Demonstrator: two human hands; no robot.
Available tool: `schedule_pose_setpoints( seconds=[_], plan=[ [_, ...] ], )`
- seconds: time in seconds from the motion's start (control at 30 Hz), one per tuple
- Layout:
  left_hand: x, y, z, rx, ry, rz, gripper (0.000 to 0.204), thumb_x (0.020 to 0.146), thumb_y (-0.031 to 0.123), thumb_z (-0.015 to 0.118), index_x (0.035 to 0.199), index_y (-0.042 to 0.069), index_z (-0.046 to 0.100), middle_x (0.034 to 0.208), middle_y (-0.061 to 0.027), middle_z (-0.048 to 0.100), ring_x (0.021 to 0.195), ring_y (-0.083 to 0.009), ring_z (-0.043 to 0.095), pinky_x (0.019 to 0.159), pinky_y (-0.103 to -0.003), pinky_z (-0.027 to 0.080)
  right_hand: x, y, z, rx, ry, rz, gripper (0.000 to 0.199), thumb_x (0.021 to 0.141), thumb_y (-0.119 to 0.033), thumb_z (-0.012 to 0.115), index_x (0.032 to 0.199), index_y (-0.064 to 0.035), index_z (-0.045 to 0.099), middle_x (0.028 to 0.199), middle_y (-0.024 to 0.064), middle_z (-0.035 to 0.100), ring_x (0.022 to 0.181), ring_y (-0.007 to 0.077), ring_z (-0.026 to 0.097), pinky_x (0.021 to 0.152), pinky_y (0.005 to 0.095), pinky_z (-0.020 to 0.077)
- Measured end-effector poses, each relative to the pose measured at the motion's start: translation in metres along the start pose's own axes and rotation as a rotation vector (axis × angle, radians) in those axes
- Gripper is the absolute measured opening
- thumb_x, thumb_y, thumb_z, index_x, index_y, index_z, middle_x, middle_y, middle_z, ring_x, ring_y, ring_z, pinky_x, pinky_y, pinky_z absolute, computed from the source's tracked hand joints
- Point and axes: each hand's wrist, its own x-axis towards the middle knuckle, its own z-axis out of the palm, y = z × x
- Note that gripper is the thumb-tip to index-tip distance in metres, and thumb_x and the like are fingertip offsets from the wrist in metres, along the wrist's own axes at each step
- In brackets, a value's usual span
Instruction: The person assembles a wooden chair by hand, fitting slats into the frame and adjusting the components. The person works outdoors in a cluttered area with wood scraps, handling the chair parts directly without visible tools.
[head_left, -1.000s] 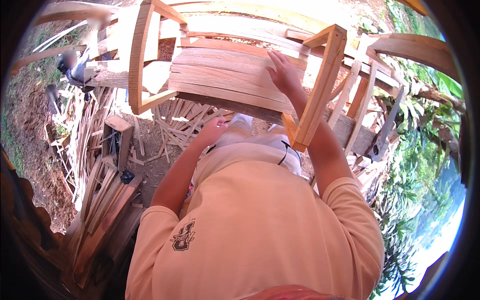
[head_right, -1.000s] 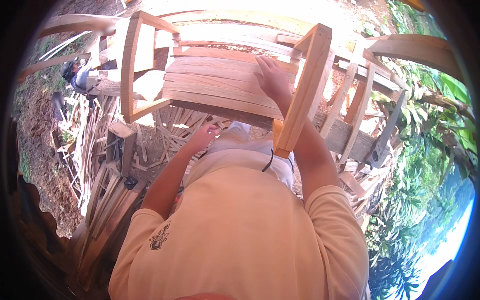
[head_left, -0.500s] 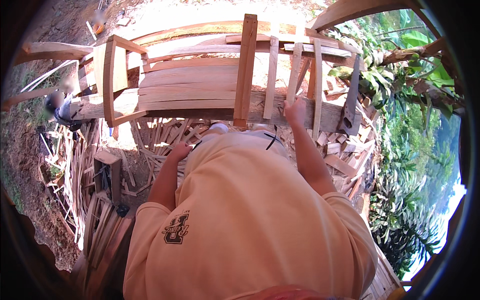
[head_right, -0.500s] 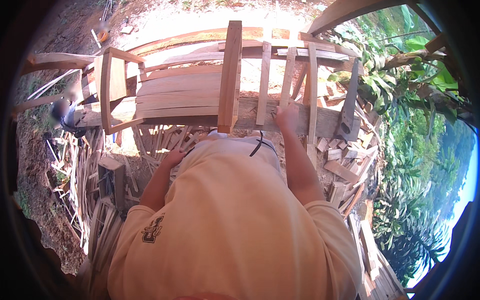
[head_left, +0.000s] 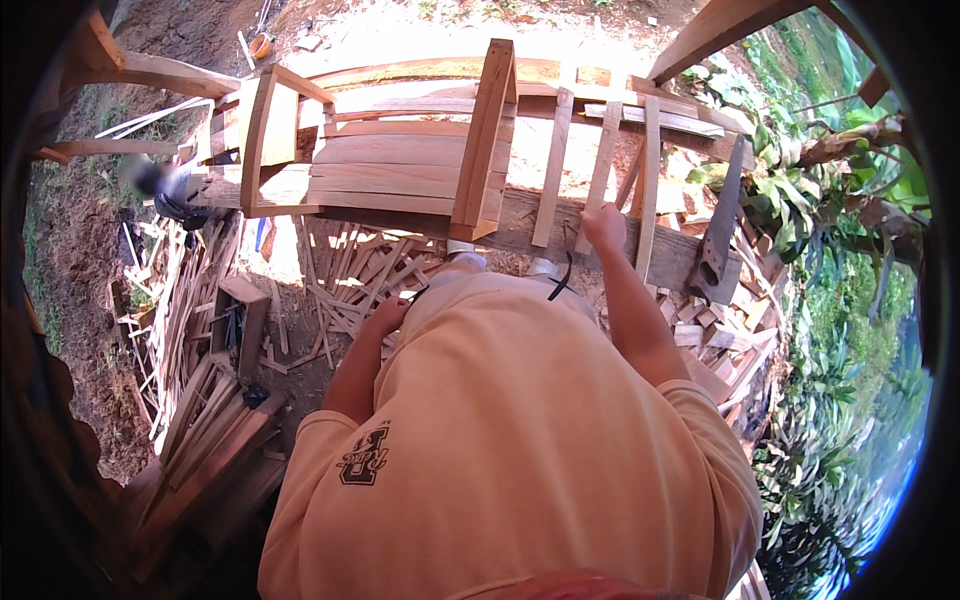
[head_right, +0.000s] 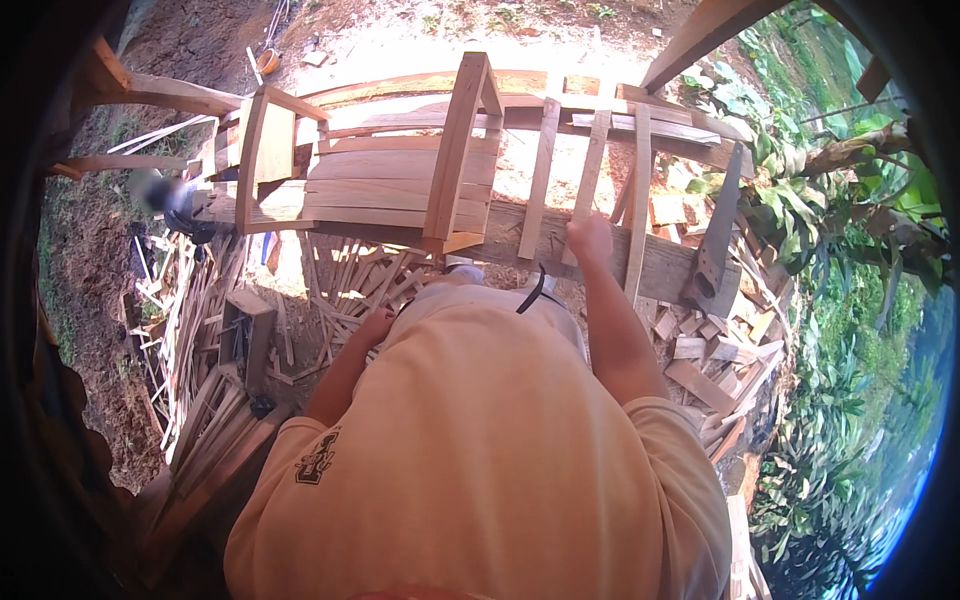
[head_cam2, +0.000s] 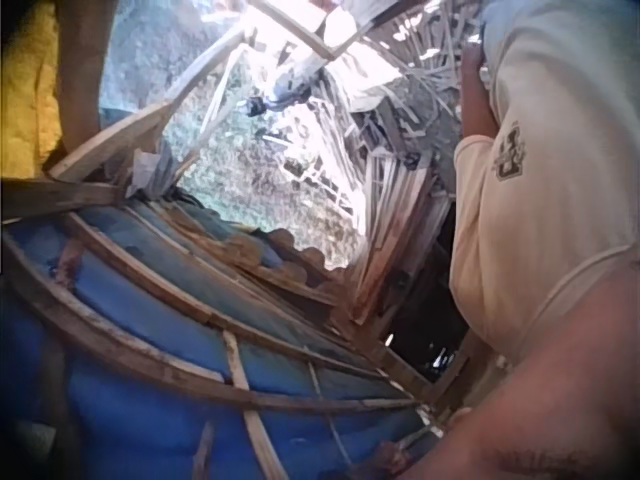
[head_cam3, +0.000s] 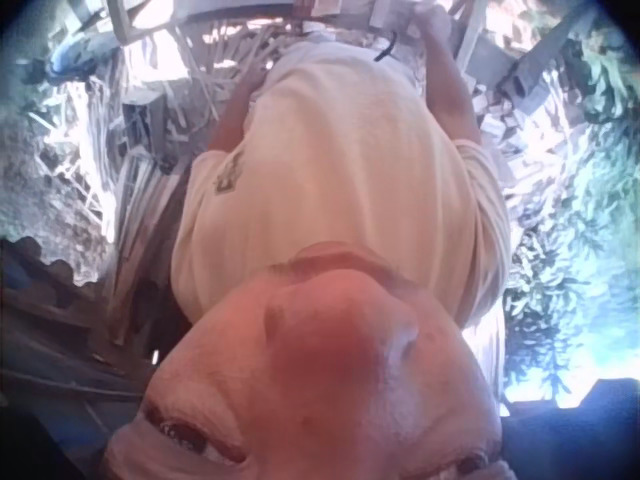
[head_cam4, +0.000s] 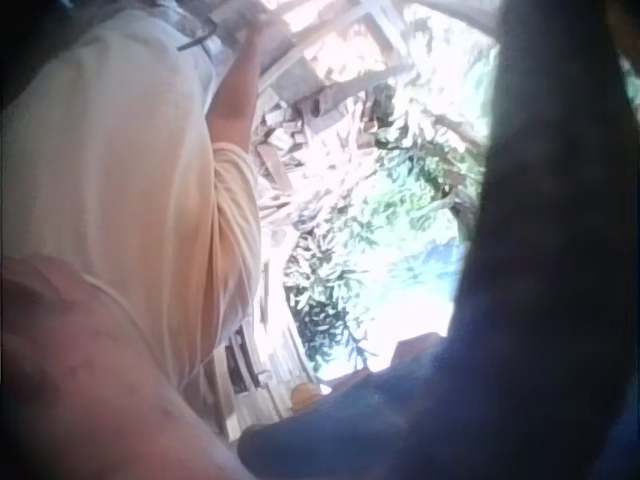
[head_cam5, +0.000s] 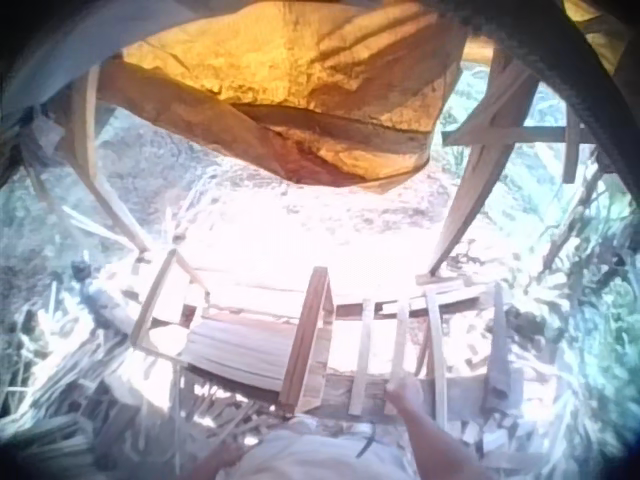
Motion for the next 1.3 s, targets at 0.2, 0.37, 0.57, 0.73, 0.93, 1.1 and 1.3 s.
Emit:
schedule_pose_setpoints(
  seconds=[0.2, 0.37, 0.57, 0.73, 0.93, 1.1, 1.3],
  plan=[
    [0.026, -0.032, 0.019, 0.148, -0.082, 0.006, 0.046, 0.087, 0.041, 0.068, 0.103, -0.002, 0.072, 0.105, -0.0232, 0.073, 0.098, -0.0353, 0.07, 0.086, -0.044, 0.053, -0.001, 0.044, 0.002, 0.176, -0.001, -0.084, 0.052, 0.085, -0.023, 0.077, 0.121, 0.0062, 0.054, 0.107, 0.0254, 0.07, 0.096, 0.0331, 0.072, 0.08, 0.0419, 0.0573],
    [0.049, -0.002, 0.025, 0.211, -0.024, 0.123, 0.043, 0.088, 0.036, 0.069, 0.114, 0.001, 0.069, 0.113, -0.024, 0.07, 0.107, -0.0364, 0.067, 0.091, -0.044, 0.053, -0.001, 0.059, 0.0, 0.776, -0.167, 0.043, 0.036, 0.09, -0.005, 0.071, 0.117, 0.0014, 0.047, 0.091, 0.0152, 0.068, 0.065, 0.0193, 0.072, 0.054, 0.0304, 0.0564],
    [0.037, 0.043, 0.011, 0.188, 0.008, 0.167, 0.036, 0.089, 0.029, 0.068, 0.108, -0.001, 0.07, 0.108, -0.0241, 0.071, 0.102, -0.0379, 0.068, 0.088, -0.044, 0.053, 0.007, 0.075, 0.006, 0.608, -0.026, -0.043, 0.031, 0.091, -0.004, 0.07, 0.111, -0.0021, 0.045, 0.083, 0.0129, 0.064, 0.058, 0.0191, 0.069, 0.048, 0.0299, 0.0553],
    [0.046, 0.027, 0.008, 0.187, -0.014, 0.183, 0.036, 0.089, 0.028, 0.067, 0.109, -0.003, 0.069, 0.107, -0.025, 0.071, 0.101, -0.0378, 0.069, 0.087, -0.044, 0.053, -0.005, 0.067, 0.002, 0.52, 0.006, -0.06, 0.032, 0.092, -0.015, 0.071, 0.112, -0.0009, 0.05, 0.084, 0.0168, 0.064, 0.072, 0.0297, 0.07, 0.063, 0.0417, 0.0572],
    [0.049, 0.007, 0.018, 0.189, 0.015, 0.165, 0.036, 0.089, 0.027, 0.067, 0.11, -0.003, 0.069, 0.106, -0.0251, 0.072, 0.101, -0.0389, 0.069, 0.086, -0.044, 0.053, -0.025, 0.079, 0.02, -0.106, 0.302, -0.217, 0.043, 0.089, -0.026, 0.071, 0.119, 0.0015, 0.057, 0.108, 0.0247, 0.062, 0.108, 0.0421, 0.061, 0.094, 0.0496, 0.0495],
    [0.043, -0.014, 0.027, 0.133, 0.05, 0.168, 0.037, 0.09, 0.029, 0.067, 0.111, -0.002, 0.07, 0.109, -0.0248, 0.071, 0.102, -0.0393, 0.068, 0.087, -0.045, 0.053, -0.035, 0.025, 0.008, 0.011, 0.079, -0.401, 0.053, 0.088, -0.031, 0.073, 0.12, 0.0063, 0.054, 0.113, 0.0266, 0.062, 0.109, 0.0413, 0.061, 0.093, 0.0457, 0.0514],
    [0.003, -0.001, 0.014, 0.08, 0.041, 0.027, 0.038, 0.091, 0.034, 0.065, 0.107, 0.0, 0.07, 0.112, -0.0236, 0.071, 0.106, -0.0391, 0.067, 0.089, -0.045, 0.052, -0.031, -0.044, 0.02, -0.01, -0.269, -0.257, 0.063, 0.089, -0.041, 0.075, 0.122, 0.0068, 0.052, 0.113, 0.0299, 0.066, 0.111, 0.0429, 0.064, 0.091, 0.0488, 0.0527]
  ],
)
